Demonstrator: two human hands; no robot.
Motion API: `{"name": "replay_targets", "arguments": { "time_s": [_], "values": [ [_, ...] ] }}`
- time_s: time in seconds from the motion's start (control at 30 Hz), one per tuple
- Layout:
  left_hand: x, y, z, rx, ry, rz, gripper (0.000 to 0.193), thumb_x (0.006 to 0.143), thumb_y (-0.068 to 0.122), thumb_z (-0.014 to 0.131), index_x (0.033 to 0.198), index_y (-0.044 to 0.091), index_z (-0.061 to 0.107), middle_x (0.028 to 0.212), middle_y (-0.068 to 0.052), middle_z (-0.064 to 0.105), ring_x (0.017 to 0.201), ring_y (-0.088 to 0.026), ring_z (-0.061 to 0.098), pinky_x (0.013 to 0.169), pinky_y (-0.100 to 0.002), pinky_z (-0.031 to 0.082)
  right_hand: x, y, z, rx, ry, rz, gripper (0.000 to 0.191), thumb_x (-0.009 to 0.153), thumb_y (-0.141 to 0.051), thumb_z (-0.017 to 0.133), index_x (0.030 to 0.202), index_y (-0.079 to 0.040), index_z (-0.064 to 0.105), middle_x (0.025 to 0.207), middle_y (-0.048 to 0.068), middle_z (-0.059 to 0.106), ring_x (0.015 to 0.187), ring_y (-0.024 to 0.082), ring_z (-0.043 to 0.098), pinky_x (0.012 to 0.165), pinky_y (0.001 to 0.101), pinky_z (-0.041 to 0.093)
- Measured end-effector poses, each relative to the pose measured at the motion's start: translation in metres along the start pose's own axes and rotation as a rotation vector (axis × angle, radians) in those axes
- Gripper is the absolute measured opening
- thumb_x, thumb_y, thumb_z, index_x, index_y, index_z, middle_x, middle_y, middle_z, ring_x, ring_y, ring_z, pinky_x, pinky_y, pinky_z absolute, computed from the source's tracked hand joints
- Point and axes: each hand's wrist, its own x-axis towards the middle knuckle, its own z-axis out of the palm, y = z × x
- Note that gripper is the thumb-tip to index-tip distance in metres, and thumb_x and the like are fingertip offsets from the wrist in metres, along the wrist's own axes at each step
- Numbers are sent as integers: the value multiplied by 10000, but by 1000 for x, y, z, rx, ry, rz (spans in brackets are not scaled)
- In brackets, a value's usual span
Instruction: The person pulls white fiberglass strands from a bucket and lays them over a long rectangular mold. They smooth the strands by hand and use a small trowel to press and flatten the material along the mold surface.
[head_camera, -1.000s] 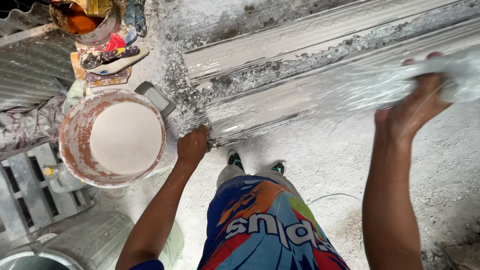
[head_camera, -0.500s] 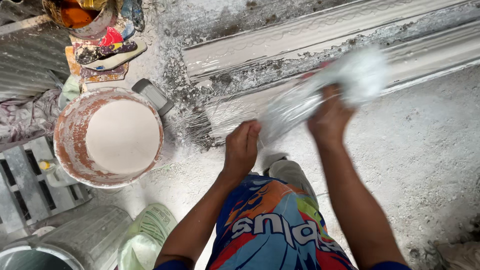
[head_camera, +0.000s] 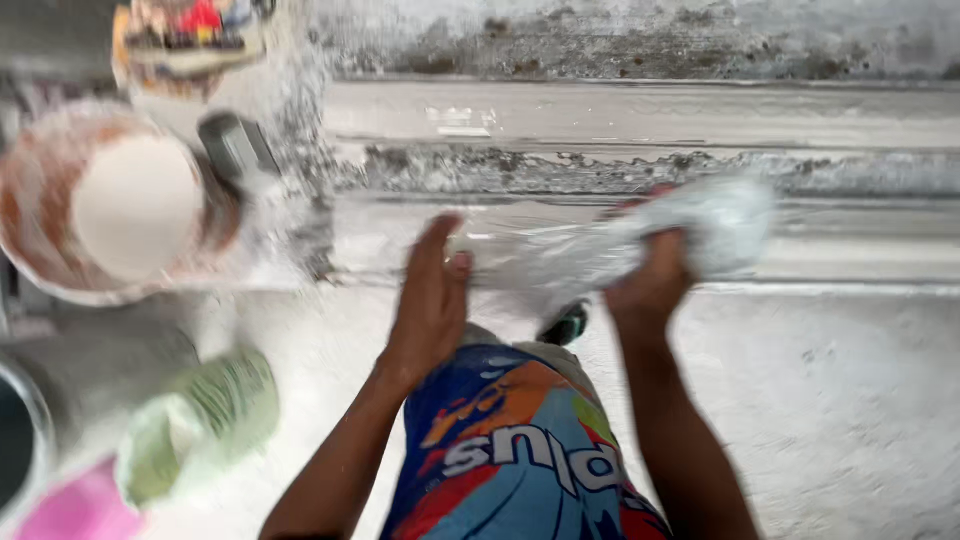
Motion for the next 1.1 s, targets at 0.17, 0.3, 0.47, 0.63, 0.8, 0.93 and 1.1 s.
{"name": "replay_targets", "arguments": {
  "time_s": [0.17, 0.3, 0.47, 0.63, 0.8, 0.93, 1.1],
  "values": [
    [7, 35, 57, -77, 2, -147, 102, 1042, 62, 548, 1100, 24, 623, 1054, -212, 708, 953, -391, 696, 831, -433, 592, 46, -14, -5, -10, -139, -145, 316, 1110, -182, 560, 1332, 41, 534, 1211, 182, 629, 1064, 268, 670, 942, 432, 627],
    [2, -15, 38, 351, -113, -310, 142, 1073, 142, 550, 1104, 44, 648, 1027, -185, 723, 910, -374, 702, 763, -462, 562, 132, -64, -60, 143, 75, -133, 582, 1066, -436, 333, 1351, 17, 561, 1235, 157, 692, 1060, 187, 717, 842, 248, 629],
    [12, -12, 23, 1099, -160, -404, 498, 951, 356, 532, 1255, -32, 601, 1179, -275, 672, 1175, -499, 617, 888, -681, 462, 135, -61, -72, -32, -95, -140, 380, 1112, -216, 510, 1387, 46, 524, 1227, 179, 639, 1019, 226, 675, 889, 400, 648],
    [4, 68, 91, -140, 33, -253, 352, 1054, 124, 499, 1353, -56, 543, 1293, -302, 637, 1213, -456, 615, 1043, -498, 483, 45, -28, -31, 70, -173, 40, 239, 1089, -62, 510, 1322, -13, 486, 1147, 128, 617, 935, 233, 678, 788, 454, 659],
    [-11, 41, 112, -69, -63, -108, 103, 1063, 100, 562, 1132, 65, 630, 1078, -166, 728, 969, -340, 725, 848, -419, 595, 80, -60, -47, -366, -257, -380, 280, 1150, -101, 441, 1391, 8, 530, 1308, 165, 662, 1199, 261, 697, 976, 420, 635],
    [0, -20, 83, 310, -258, -266, 242, 1058, 100, 465, 1210, 55, 647, 1133, -150, 724, 1010, -317, 726, 776, -429, 602, 131, -108, -82, -237, -33, -317, 361, 1123, -161, 441, 1399, 25, 580, 1282, 165, 669, 1178, 205, 675, 1042, 397, 650],
    [2, 1, 65, 1087, -54, -170, 526, 1051, 403, 373, 1311, -27, 529, 1282, -259, 636, 1246, -444, 581, 942, -582, 504, 94, -91, -76, -100, 33, -160, 321, 1122, -152, 499, 1395, 15, 513, 1300, 149, 641, 1113, 225, 648, 999, 417, 625]
  ]
}}
